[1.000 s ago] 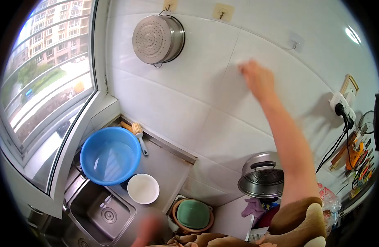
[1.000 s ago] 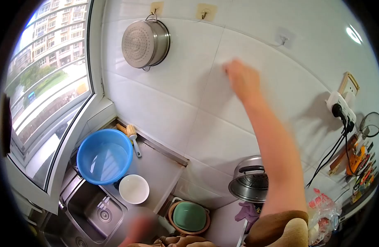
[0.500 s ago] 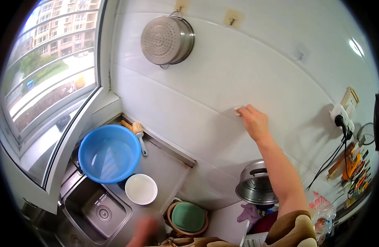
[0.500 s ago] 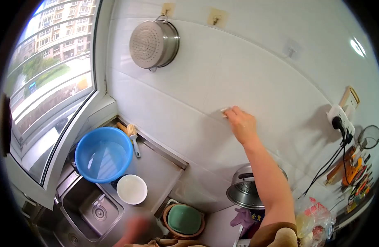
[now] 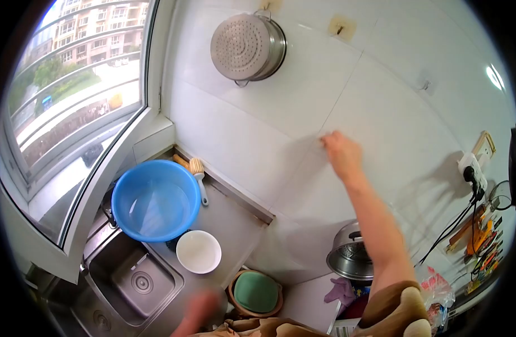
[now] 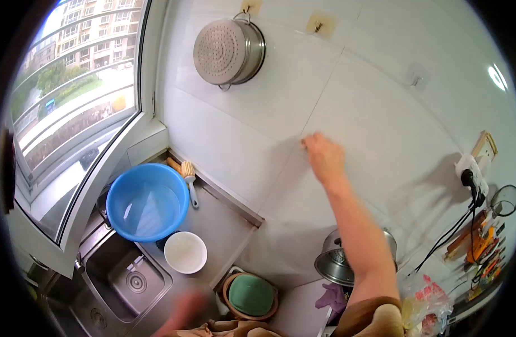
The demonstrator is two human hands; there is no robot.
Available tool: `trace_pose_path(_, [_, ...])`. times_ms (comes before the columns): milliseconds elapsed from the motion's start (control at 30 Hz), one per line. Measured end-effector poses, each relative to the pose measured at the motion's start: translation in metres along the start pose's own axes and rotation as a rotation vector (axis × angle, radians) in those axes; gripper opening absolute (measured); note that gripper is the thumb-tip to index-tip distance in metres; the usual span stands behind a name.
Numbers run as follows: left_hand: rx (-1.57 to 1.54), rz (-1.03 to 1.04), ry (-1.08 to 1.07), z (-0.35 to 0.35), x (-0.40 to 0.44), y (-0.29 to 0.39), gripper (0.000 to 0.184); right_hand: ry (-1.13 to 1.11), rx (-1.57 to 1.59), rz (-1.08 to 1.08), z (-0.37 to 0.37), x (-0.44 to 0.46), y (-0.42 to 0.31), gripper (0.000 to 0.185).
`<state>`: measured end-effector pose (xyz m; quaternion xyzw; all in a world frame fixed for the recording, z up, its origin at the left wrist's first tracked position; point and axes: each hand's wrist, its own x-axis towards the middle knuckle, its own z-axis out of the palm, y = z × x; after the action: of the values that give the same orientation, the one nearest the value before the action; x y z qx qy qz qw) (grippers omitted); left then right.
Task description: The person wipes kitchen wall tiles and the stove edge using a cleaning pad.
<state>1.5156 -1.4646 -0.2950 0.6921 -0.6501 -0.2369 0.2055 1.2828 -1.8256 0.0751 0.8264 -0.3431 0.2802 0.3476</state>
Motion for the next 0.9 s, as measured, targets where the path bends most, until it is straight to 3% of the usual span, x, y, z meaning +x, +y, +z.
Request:
trace_pose_path(67, [0.022, -0.002, -0.031, -0.003, -0.001, 0.002, 0.014, 0.105, -0.137, 0.049, -0.022, 0.04, 0.01, 0.009])
trace_pose_path(133, [0.045, 0.011, -0.046, -0.002, 0.007, 0.0, 0.014, 0.329, -0.05, 0.123, -0.043, 0.079, 0.016, 0.009])
trace_pose_path(233, [-0.019, -0.003, -0.027, 0.012, 0.002, -0.007, 0.013, 0.279, -0.03, 0.073, -0.01, 0.081, 0.009, 0.01])
trace_pose_path(367, [0.017, 0.034, 0.028, 0.006, 0.005, -0.006, 0.013, -0.052, 0.037, -0.036, 0.063, -0.008, -0.032, 0.011])
trace_pose_path(433, [0.071, 0.008, 0.008, 0.01, 0.002, -0.009, 0.013, -0.065, 0.038, -0.04, 0.052, -0.007, -0.027, 0.011])
trace_pose_path(500, [-0.074, 0.129, 0.387, 0.016, -0.001, -0.01, 0.006, -0.016, -0.01, 0.017, 0.025, 0.006, -0.016, 0.012])
trace_pose_path(633, [-0.046, 0.179, 0.427, 0.022, 0.005, -0.018, 0.013, 0.238, 0.049, 0.076, -0.005, 0.072, -0.012, 0.012])
trace_pose_path(667, [-0.037, 0.202, 0.444, 0.024, 0.005, -0.019, 0.011, 0.243, 0.047, 0.072, 0.016, 0.065, -0.013, 0.012])
trace_pose_path(733, [-0.023, 0.221, 0.487, 0.024, 0.008, -0.019, 0.008, 0.05, 0.01, 0.066, 0.073, 0.04, -0.022, 0.011])
trace_pose_path(800, [-0.045, 0.191, 0.438, 0.022, 0.005, -0.018, 0.009, -0.025, 0.022, -0.083, 0.068, 0.002, -0.047, 0.01])
trace_pose_path(900, [-0.064, 0.181, 0.444, 0.022, 0.003, -0.017, 0.009, -0.021, 0.054, -0.08, 0.047, -0.029, -0.031, 0.01])
